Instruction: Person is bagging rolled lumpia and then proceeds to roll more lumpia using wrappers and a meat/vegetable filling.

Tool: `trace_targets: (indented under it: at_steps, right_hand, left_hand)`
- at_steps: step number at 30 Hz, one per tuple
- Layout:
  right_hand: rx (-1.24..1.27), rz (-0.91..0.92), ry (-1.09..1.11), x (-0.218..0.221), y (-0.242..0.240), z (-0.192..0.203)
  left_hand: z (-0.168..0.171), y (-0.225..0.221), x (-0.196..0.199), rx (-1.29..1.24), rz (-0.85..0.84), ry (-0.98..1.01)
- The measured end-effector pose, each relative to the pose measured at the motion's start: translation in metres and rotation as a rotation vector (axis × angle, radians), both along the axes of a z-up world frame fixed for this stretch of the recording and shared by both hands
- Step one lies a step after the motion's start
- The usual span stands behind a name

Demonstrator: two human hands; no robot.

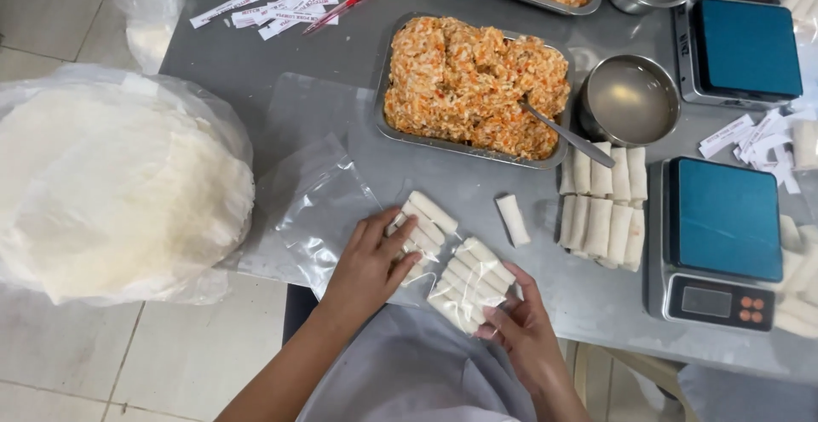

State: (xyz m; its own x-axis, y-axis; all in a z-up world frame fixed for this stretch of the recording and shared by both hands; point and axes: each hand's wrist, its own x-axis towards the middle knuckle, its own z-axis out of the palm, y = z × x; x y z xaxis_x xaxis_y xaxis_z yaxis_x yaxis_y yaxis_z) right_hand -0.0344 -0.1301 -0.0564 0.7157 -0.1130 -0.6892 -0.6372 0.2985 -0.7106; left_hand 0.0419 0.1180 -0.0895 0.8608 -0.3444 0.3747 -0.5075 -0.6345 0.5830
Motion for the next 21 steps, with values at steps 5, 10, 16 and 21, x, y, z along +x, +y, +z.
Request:
trace_targets:
  at_steps: [5,10,16,21]
  right_hand:
    - [0.096,-0.205,-0.107,0.003,0.047,-0.002]
    - [0.009,0.247,-0.294,-0.028,0.008,-0.017]
    - [-0.896,0.373,-0.389,-0.026,-0.027,-0.035]
    - [-1.023,0.479,-0.849,0.017,0.006,-0.053]
  left_hand:
    - [-0.005,0.001,0.014,-0.010,-0.096,-0.056]
    - [-0.001,0.015,0.049,0.043,-0.143,-0.005]
    - [0.007,0.008,0.081,0.153,-0.153,0.156]
    - [-0.018,-0.002,0.086,0.098,-0.101,0.108]
